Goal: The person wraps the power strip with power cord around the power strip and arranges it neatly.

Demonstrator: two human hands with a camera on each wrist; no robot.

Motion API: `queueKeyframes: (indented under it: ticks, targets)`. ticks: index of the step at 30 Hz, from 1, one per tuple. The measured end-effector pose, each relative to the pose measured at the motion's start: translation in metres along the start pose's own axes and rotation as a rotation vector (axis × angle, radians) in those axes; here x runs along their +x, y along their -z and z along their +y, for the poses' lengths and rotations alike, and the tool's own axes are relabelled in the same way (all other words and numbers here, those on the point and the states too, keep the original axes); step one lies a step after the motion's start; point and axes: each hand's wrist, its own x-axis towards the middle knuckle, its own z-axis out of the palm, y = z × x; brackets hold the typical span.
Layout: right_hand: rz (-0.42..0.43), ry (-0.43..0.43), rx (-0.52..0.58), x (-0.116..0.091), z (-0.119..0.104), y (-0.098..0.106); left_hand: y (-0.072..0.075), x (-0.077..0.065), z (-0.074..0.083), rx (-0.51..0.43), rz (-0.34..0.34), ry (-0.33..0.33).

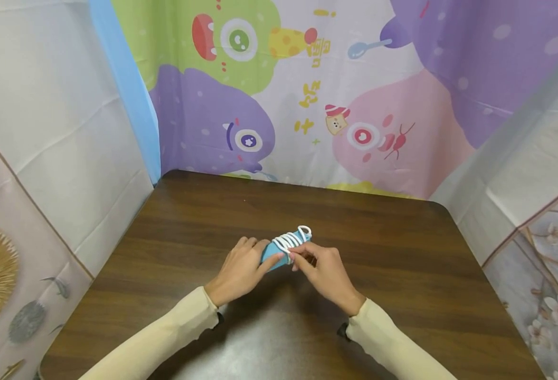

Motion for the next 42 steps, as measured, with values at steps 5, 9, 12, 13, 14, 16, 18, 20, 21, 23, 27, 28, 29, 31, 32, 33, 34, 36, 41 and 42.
queueKeyframes:
  ticks: [5,9,12,13,14,16,18,20,21,23,27,28,29,31,32,33,34,36,41,42]
  targets:
    - [-0.02,-0.123,0.172,-0.002,-0.002,0.0,0.001,0.003,0.0,-0.128,0.025,0.082]
    - [-0.035,-0.179,0.257,-0.003,-0.004,-0.001,0.002,0.005,0.002,-0.26,-0.027,0.179]
    - [-0.051,-0.207,0.314,-0.004,-0.004,-0.002,0.005,0.005,0.005,-0.358,-0.077,0.244]
    - [-0.055,-0.213,0.329,-0.005,-0.003,-0.003,0.005,0.005,0.005,-0.384,-0.091,0.263]
    - [-0.058,-0.216,0.332,-0.006,-0.003,-0.003,0.006,0.006,0.005,-0.417,-0.102,0.284]
    - [-0.057,-0.212,0.318,-0.008,-0.001,-0.004,0.007,0.007,0.005,-0.532,-0.121,0.334]
    - [-0.051,-0.203,0.289,-0.01,0.002,-0.005,0.009,0.008,0.004,-0.679,-0.141,0.39]
    - [-0.041,-0.193,0.248,-0.011,0.006,-0.006,0.01,0.009,0.003,-0.849,-0.171,0.446]
    - [-0.036,-0.188,0.24,-0.012,0.007,-0.006,0.011,0.01,0.002,-0.93,-0.192,0.471]
    - [-0.025,-0.182,0.228,-0.012,0.01,-0.007,0.013,0.01,0.001,-1.031,-0.235,0.489]
    - [0.002,-0.172,0.209,-0.011,0.012,-0.007,0.017,0.011,0.0,-1.105,-0.272,0.484]
    - [0.006,-0.171,0.203,-0.01,0.012,-0.008,0.018,0.011,-0.001,-1.104,-0.27,0.481]
    - [0.005,-0.177,0.204,-0.01,0.011,-0.008,0.019,0.011,-0.002,-1.105,-0.268,0.479]
    - [-0.002,-0.204,0.214,-0.009,0.009,-0.007,0.021,0.01,-0.003,-1.104,-0.28,0.473]
    - [-0.01,-0.221,0.226,-0.009,0.007,-0.007,0.022,0.01,-0.004,-1.094,-0.293,0.457]
    - [-0.017,-0.235,0.236,-0.008,0.005,-0.006,0.022,0.009,-0.004,-1.081,-0.307,0.44]
    - [-0.025,-0.249,0.253,-0.008,0.002,-0.005,0.023,0.009,-0.004,-1.061,-0.323,0.414]
    - [-0.038,-0.263,0.274,-0.007,-0.004,-0.001,0.024,0.008,-0.005,-1.019,-0.348,0.351]
    - [-0.125,-0.218,0.321,-0.007,-0.01,0.007,0.024,0.008,-0.007,-0.914,-0.392,0.207]
    - [-0.161,-0.195,0.358,-0.008,-0.008,0.008,0.023,0.008,-0.008,-0.892,-0.404,0.179]
